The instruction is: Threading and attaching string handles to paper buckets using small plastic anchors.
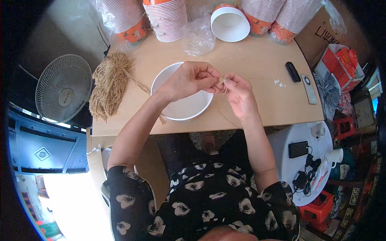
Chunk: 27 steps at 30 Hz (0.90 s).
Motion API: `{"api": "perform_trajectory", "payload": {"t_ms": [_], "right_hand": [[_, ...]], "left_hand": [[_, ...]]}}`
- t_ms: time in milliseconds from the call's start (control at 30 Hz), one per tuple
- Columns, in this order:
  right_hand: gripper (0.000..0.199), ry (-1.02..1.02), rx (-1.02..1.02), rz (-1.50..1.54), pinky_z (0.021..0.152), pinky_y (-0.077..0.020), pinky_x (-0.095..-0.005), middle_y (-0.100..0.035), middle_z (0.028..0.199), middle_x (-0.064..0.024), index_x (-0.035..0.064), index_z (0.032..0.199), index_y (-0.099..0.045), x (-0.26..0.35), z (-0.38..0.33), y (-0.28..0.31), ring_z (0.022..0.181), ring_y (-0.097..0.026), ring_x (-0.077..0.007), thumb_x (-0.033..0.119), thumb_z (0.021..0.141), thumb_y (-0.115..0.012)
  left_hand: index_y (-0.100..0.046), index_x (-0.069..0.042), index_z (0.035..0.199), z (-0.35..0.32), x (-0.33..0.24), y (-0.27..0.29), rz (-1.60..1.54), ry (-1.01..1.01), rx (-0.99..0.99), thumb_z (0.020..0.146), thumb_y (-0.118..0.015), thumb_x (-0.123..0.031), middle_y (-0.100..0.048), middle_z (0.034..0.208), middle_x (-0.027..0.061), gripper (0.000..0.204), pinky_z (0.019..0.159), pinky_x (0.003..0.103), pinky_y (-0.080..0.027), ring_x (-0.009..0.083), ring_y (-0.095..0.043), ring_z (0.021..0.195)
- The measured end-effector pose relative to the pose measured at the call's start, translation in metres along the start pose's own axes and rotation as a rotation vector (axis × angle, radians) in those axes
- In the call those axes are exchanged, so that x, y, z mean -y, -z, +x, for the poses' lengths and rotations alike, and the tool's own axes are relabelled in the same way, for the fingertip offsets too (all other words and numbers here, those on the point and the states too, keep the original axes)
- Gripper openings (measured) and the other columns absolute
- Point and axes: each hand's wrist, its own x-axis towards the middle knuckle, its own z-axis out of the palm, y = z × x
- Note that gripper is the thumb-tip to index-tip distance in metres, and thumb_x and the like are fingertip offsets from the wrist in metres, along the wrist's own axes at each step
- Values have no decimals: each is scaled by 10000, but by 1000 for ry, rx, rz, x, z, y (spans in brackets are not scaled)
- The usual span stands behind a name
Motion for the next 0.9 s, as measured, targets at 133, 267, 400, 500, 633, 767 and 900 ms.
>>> {"api": "perform_trajectory", "payload": {"t_ms": [133, 267, 400, 500, 633, 767, 900], "right_hand": [[110, -10, 8, 35, 800, -474, -312, -670, 902, -51, 22, 981, -646, -4, 1, 2, 843, -640, -145, 119, 928, -650], [102, -3, 13, 21, 797, -477, -313, -668, 906, -51, 23, 976, -645, -4, 1, 2, 838, -642, -149, 114, 929, -650], [93, -1, 9, -2, 800, -481, -312, -660, 896, -46, 24, 971, -642, -3, 0, 1, 828, -646, -151, 103, 924, -656], [94, 11, 2, -24, 815, -485, -310, -656, 890, -40, 26, 970, -644, 0, -2, -3, 830, -648, -150, 104, 921, -662], [104, 36, 8, -41, 820, -489, -311, -660, 894, -38, 21, 973, -648, 0, -2, -2, 832, -648, -148, 112, 925, -665], [127, 22, 14, -33, 819, -489, -305, -666, 899, -40, 10, 986, -651, 1, -1, -1, 829, -647, -151, 121, 928, -671], [137, 24, 26, -94, 809, -493, -291, -672, 894, -49, -5, 993, -656, 4, -2, -3, 824, -643, -149, 111, 925, -684]], "left_hand": [[-591, 60, 1151, -1, -1, 3, 22, 21, 35, 989, -601, -71, -712, 1012, 142, 209, 876, 296, -584, 189, -710, 938], [-603, 61, 1134, -1, -2, 2, 43, 33, 31, 981, -608, -64, -718, 996, 131, 198, 848, 282, -585, 176, -710, 916], [-623, 50, 1092, 0, -3, -1, 61, 39, 15, 970, -619, -60, -722, 965, 113, 165, 816, 269, -586, 151, -706, 887], [-634, 73, 1060, 0, -3, -1, 47, 33, 2, 939, -646, -31, -721, 935, 114, 160, 801, 275, -604, 154, -715, 870], [-636, 50, 1035, 0, -2, -1, 47, 16, 0, 929, -658, -33, -722, 914, 105, 137, 780, 267, -600, 138, -708, 840], [-629, 15, 1014, -2, -2, -2, 89, -7, 0, 953, -641, -62, -717, 915, 83, 98, 781, 257, -586, 122, -697, 847], [-631, 14, 1007, -3, -4, -3, 93, 0, -27, 940, -659, -58, -718, 893, 80, 102, 765, 246, -586, 118, -698, 826]]}}
